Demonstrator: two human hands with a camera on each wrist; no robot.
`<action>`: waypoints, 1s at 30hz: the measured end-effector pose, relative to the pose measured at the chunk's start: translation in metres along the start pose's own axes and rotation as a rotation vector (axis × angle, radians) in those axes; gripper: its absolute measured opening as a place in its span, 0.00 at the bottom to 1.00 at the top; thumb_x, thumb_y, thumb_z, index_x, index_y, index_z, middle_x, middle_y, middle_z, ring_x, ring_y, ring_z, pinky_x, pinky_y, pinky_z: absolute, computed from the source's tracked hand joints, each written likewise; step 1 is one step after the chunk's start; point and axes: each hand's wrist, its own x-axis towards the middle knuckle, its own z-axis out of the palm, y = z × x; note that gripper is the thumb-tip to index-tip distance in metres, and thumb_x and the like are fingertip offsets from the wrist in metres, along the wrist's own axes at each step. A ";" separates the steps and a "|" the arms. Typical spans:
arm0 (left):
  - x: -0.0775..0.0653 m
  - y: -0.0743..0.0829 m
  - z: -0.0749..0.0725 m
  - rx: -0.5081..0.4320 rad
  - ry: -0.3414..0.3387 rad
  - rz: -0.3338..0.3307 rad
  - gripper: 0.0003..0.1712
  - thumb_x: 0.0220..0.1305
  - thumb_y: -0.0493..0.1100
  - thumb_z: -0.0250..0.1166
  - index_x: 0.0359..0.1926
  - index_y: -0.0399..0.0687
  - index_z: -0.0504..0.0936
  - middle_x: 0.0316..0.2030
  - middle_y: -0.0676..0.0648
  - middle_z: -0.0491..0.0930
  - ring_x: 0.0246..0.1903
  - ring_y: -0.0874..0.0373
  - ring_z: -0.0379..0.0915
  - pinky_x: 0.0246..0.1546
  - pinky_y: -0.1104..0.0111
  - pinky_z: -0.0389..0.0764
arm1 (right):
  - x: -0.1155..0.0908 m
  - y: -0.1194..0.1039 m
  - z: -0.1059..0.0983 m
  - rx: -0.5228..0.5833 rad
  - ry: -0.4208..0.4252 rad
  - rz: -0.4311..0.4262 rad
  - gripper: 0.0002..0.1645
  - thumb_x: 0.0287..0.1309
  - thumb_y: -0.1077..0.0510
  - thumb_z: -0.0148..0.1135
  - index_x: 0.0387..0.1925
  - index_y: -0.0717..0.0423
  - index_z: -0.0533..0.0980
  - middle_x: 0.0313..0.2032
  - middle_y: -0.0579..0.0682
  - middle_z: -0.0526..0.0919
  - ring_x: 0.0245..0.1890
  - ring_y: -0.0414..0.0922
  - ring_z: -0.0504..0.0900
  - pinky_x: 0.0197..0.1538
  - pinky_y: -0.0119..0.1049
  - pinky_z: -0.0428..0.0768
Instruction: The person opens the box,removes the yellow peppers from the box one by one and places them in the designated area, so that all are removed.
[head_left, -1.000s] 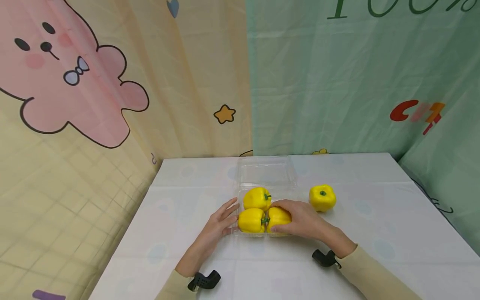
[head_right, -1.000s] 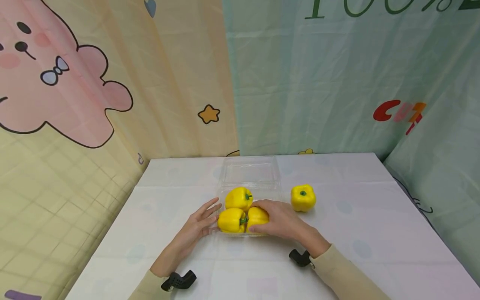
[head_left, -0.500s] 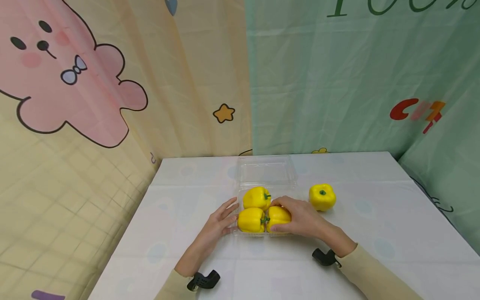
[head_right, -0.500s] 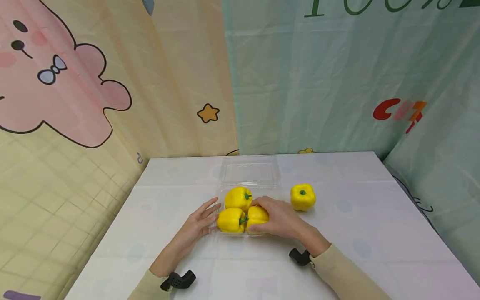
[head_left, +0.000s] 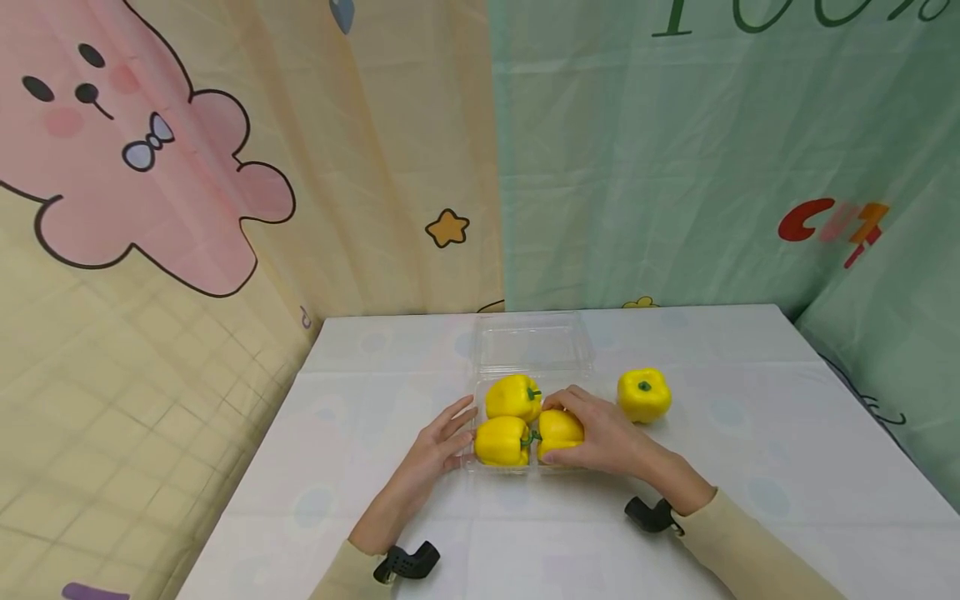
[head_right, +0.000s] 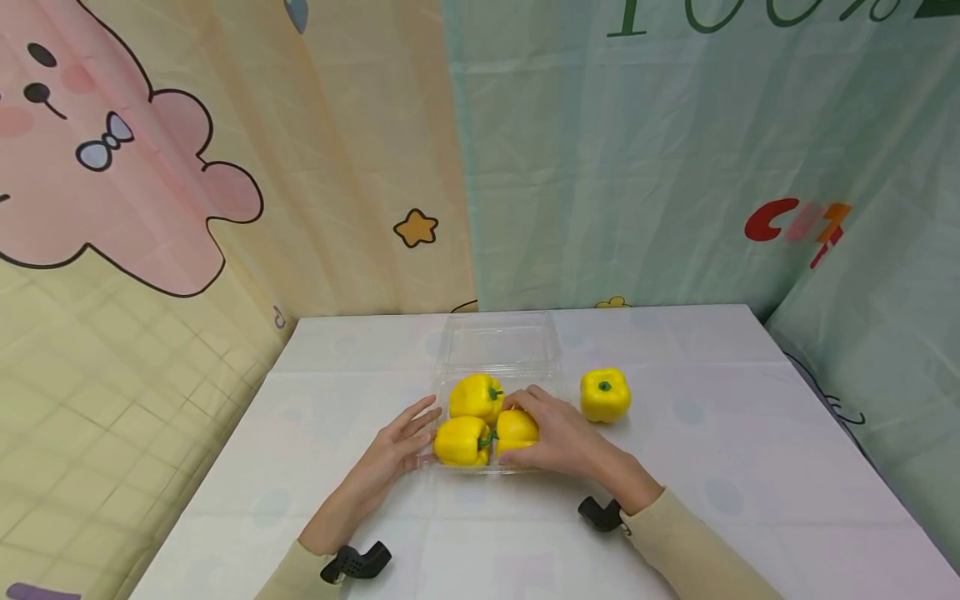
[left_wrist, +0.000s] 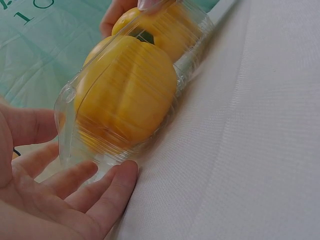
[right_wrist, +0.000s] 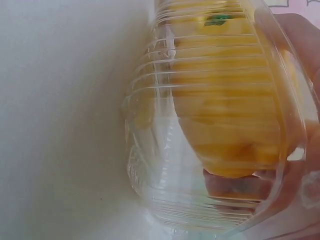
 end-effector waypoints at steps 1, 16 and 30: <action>0.000 0.000 0.000 0.000 0.000 0.001 0.34 0.76 0.43 0.57 0.78 0.63 0.59 0.76 0.43 0.57 0.68 0.45 0.63 0.57 0.58 0.77 | 0.000 0.000 -0.001 0.005 0.000 -0.004 0.36 0.46 0.33 0.77 0.55 0.34 0.73 0.48 0.31 0.73 0.41 0.35 0.74 0.45 0.37 0.78; -0.001 0.000 0.001 0.003 0.001 0.000 0.33 0.77 0.43 0.56 0.78 0.62 0.59 0.76 0.43 0.57 0.68 0.46 0.64 0.56 0.59 0.77 | 0.000 -0.002 -0.008 0.098 0.028 -0.025 0.35 0.46 0.41 0.81 0.54 0.33 0.71 0.49 0.32 0.71 0.44 0.37 0.74 0.47 0.38 0.79; -0.001 0.000 0.000 0.000 -0.001 0.001 0.33 0.77 0.41 0.55 0.78 0.62 0.59 0.76 0.42 0.57 0.67 0.46 0.65 0.55 0.59 0.78 | 0.001 -0.002 -0.010 0.142 0.022 -0.040 0.36 0.46 0.40 0.80 0.55 0.35 0.70 0.52 0.33 0.72 0.46 0.38 0.75 0.48 0.38 0.80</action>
